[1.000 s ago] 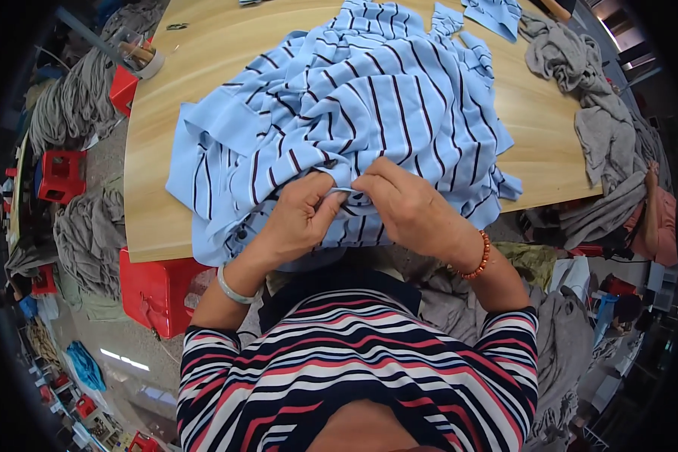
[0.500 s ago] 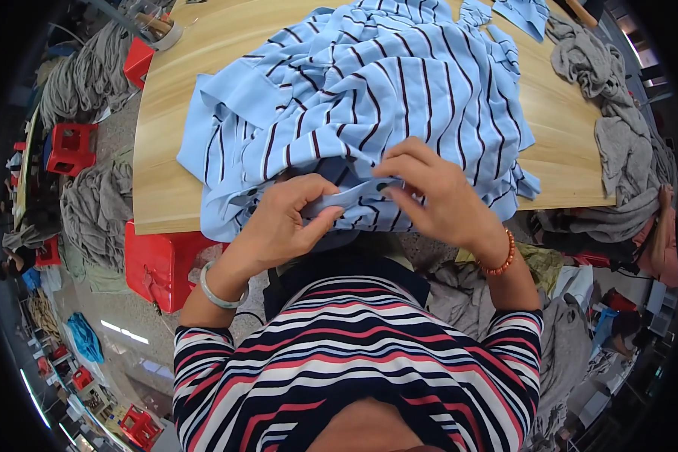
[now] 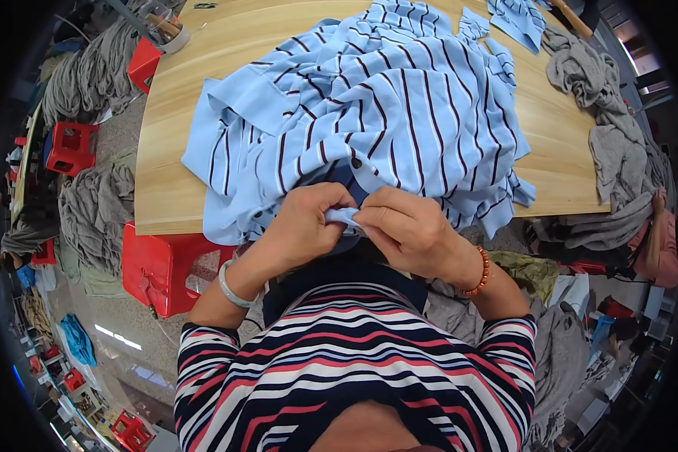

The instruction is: Trimming loose threads from blue striped shirts at a sewing factory workstation.

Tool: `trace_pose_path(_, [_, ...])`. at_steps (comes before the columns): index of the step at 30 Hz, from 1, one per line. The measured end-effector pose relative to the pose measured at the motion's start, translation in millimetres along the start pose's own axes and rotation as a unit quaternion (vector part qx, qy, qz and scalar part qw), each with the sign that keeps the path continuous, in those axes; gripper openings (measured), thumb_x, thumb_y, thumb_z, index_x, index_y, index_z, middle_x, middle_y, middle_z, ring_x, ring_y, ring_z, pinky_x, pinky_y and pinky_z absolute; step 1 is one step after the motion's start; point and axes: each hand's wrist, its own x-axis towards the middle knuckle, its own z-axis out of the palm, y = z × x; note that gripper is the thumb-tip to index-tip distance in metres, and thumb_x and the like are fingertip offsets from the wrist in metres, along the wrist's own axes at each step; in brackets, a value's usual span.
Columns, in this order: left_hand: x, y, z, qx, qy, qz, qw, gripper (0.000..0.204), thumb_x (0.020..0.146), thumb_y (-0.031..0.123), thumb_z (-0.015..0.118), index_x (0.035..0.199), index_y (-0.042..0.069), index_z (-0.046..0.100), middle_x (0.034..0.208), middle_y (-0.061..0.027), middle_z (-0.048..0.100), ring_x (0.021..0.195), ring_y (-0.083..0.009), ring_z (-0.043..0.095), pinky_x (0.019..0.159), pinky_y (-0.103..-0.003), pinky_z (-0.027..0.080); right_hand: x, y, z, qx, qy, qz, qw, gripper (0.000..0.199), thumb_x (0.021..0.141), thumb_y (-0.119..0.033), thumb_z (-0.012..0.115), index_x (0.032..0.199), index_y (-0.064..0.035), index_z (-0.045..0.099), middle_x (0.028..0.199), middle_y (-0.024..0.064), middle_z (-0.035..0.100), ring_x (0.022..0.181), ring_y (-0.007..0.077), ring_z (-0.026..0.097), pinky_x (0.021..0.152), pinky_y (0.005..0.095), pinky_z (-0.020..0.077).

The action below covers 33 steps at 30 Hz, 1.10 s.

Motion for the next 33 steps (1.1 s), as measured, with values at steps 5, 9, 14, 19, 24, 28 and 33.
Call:
trace_pose_path(5, [23.6,-29.9,-16.5,-0.559,-0.129,-0.035,0.818,0.042,0.080,0.009,0.072,0.116,-0.005,0.056,0.103,-0.0103,0.061,0.095,-0.0148,0.056,0.080,-0.030,0.046,1.5,-0.3,-7.3,0.029,-0.041,0.046,0.998,0.024,0.072,0.010,0.067,0.093,0.0011,0.061,0.090,0.0109,0.059,0.069,0.0241,0.061,0.058,0.0307,0.0492])
trace_pose_path(9, [25.7,-48.0,-8.8,-0.676,-0.090,-0.038,0.731,0.024,0.085,0.012,0.070,0.101,-0.006,0.064,0.089,-0.0113,0.066,0.077,-0.0120,0.059,0.068,-0.026,0.048,8.4,-3.5,-7.2,0.043,-0.067,0.048,0.996,0.024,0.072,0.010,0.066,0.093,0.0004,0.060,0.090,0.0107,0.059,0.071,0.0249,0.061,0.059,0.0312,0.0491])
trace_pose_path(14, [-1.5,6.6,-3.3,-0.374,0.178,-0.029,0.910,0.012,0.084,0.009,0.073,0.089,-0.002,0.072,0.077,-0.0060,0.070,0.063,-0.0082,0.060,0.058,-0.022,0.048,11.1,-4.1,-6.9,-0.003,-0.034,0.053,0.998,0.023,0.073,0.009,0.066,0.093,-0.0002,0.062,0.085,0.0124,0.060,0.072,0.0270,0.061,0.061,0.0329,0.0502])
trace_pose_path(19, [-21.2,-4.3,-0.6,-0.389,0.132,-0.012,0.912,0.014,0.084,0.008,0.072,0.095,-0.002,0.074,0.083,-0.0036,0.072,0.072,-0.0055,0.061,0.063,-0.020,0.047,11.8,-5.1,-1.5,-0.020,-0.024,0.025,0.999,0.024,0.071,0.008,0.066,0.093,-0.0013,0.061,0.086,0.0127,0.060,0.071,0.0285,0.062,0.060,0.0345,0.0509])
trace_pose_path(24, [-27.1,-20.6,17.1,-0.281,0.181,-0.014,0.942,0.015,0.090,0.012,0.067,0.087,-0.001,0.074,0.072,0.0031,0.065,0.064,-0.0023,0.054,0.055,-0.019,0.041,19.7,-8.4,11.7,-0.042,-0.049,-0.030,0.997,0.025,0.070,0.006,0.067,0.092,-0.0022,0.061,0.086,0.0122,0.060,0.074,0.0307,0.062,0.062,0.0375,0.0521])
trace_pose_path(28, [-13.5,-18.8,32.1,-0.323,0.197,0.003,0.926,0.023,0.095,0.016,0.063,0.081,-0.001,0.071,0.062,0.0091,0.053,0.059,0.0007,0.043,0.049,-0.020,0.033,16.4,-9.8,14.6,-0.076,-0.030,-0.008,0.997,0.025,0.070,0.011,0.064,0.092,-0.0002,0.058,0.084,0.0142,0.060,0.071,0.0301,0.061,0.061,0.0361,0.0502])
trace_pose_path(33, [-6.3,-21.0,33.5,-0.359,0.190,0.024,0.914,0.031,0.096,0.020,0.063,0.073,0.000,0.067,0.059,0.0105,0.044,0.058,0.0009,0.033,0.047,-0.023,0.025,14.1,-10.7,19.0,-0.120,0.029,0.022,0.992,0.024,0.074,0.012,0.063,0.096,0.0014,0.058,0.083,0.0151,0.059,0.068,0.0295,0.060,0.059,0.0352,0.0489])
